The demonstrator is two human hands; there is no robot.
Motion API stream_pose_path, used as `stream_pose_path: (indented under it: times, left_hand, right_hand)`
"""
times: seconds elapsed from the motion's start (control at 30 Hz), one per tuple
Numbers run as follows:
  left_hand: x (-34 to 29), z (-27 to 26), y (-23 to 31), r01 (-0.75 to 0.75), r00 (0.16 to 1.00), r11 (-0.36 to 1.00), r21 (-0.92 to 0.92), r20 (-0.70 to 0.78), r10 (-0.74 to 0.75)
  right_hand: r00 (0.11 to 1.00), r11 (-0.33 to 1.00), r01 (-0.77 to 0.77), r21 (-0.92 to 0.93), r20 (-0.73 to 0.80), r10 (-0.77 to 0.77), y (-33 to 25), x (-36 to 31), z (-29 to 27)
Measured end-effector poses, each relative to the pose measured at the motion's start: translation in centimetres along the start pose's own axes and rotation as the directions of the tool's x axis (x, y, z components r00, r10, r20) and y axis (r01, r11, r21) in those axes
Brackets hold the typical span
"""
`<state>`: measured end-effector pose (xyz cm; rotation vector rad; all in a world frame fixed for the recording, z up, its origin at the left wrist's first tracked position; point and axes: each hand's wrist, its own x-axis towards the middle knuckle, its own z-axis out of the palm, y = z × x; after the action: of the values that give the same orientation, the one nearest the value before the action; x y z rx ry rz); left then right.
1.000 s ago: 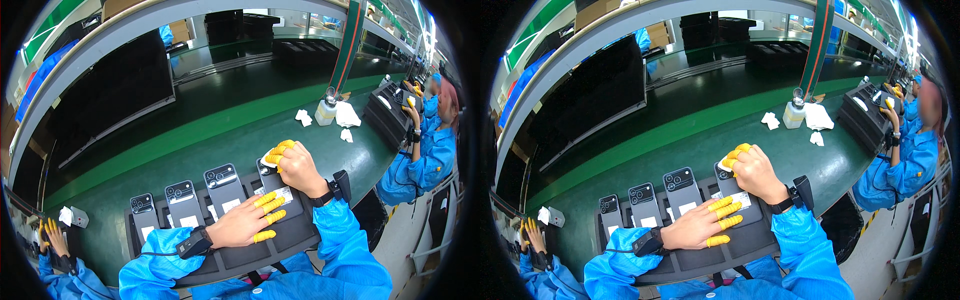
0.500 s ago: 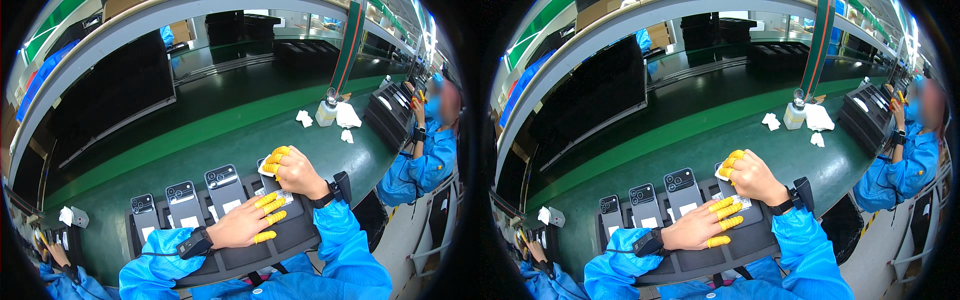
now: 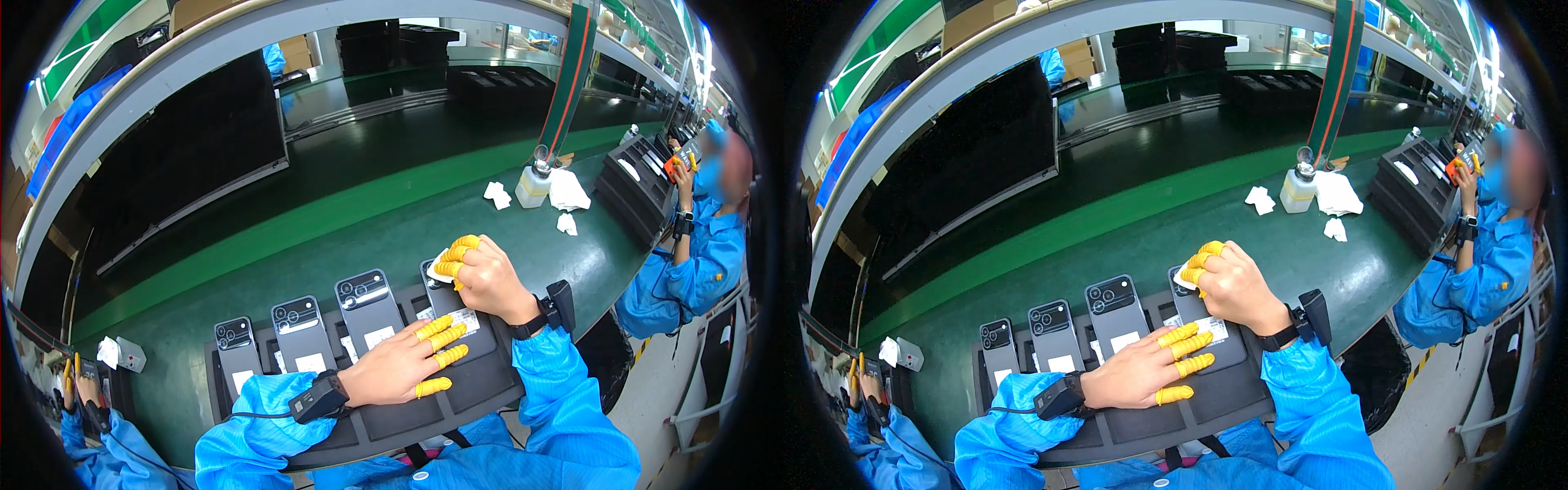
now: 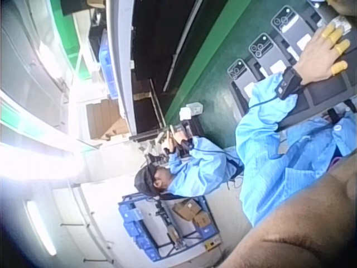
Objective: The recorder cleans the back panels and camera lenses of several smartphones using a cleaning cloth and solvent on an assembly line.
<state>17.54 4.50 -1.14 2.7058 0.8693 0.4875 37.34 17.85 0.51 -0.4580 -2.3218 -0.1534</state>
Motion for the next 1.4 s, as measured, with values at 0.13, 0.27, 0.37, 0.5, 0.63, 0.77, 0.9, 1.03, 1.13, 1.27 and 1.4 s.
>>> stream_pose_path:
  times: [0.13, 0.27, 0.37, 0.5, 0.63, 0.77, 0.9, 1.03, 1.13, 1.27, 1.4]
  left_hand:
    - [-0.04, -0.05, 0.07, -0.001, 1.0, 1.0, 0.002, -0.006, 0.001]
    - [-0.02, -0.03, 0.1, -0.001, 1.0, 1.0, -0.001, -0.014, 0.001]
    - [-0.03, 0.0, 0.08, -0.002, 1.0, 1.0, 0.008, -0.001, 0.002]
    - [-0.08, 0.06, 0.03, 0.002, 1.0, 1.0, -0.003, 0.002, -0.002]
    - [0.02, -0.26, 0.32, 0.005, 1.0, 1.0, -0.007, -0.017, -0.005]
    - [0.07, -0.21, 0.18, 0.004, 1.0, 1.0, -0.013, -0.012, -0.004]
    - [0.02, -0.14, 0.15, 0.002, 1.0, 1.0, -0.007, -0.017, -0.002]
    - [-0.02, -0.1, 0.22, -0.002, 1.0, 1.0, 0.006, -0.02, 0.002]
    - [-0.04, -0.07, 0.26, 0.001, 1.0, 1.0, -0.001, -0.03, -0.001]
    - [0.04, -0.15, 0.27, 0.003, 1.0, 1.0, -0.007, -0.021, -0.003]
    - [-0.07, 0.04, -0.06, 0.003, 1.0, 1.0, 0.005, 0.018, -0.003]
  right_hand:
    - [1.0, 1.0, 0.015, 0.009, -0.003, -0.015, 0.11, 0.04, 0.07]
    - [1.0, 1.0, 0.01, 0.012, 0.013, -0.011, 0.23, -0.14, -0.04]
    - [1.0, 1.0, 0.015, 0.013, 0.017, -0.015, 0.19, -0.18, -0.16]
    - [1.0, 0.999, 0.016, 0.04, 0.017, -0.017, 0.08, -0.05, -0.12]
    - [0.999, 0.998, 0.03, 0.063, 0.011, -0.031, -0.18, 0.33, -0.25]
    - [0.999, 0.999, 0.031, 0.025, 0.015, -0.031, -0.13, 0.17, 0.16]
    - [0.999, 0.998, -0.033, -0.05, 0.004, 0.034, -0.29, 0.12, 0.15]
    - [0.998, 0.998, -0.06, -0.031, -0.008, 0.06, -0.15, -0.03, 0.28]
    - [0.998, 0.998, -0.058, -0.018, 0.032, 0.058, -0.02, -0.28, 0.2]
    - [0.999, 1.0, -0.028, 0.008, 0.025, 0.028, 0.08, -0.2, 0.28]
    - [0.999, 1.0, -0.017, 0.021, 0.033, 0.016, -0.16, 0.06, 0.02]
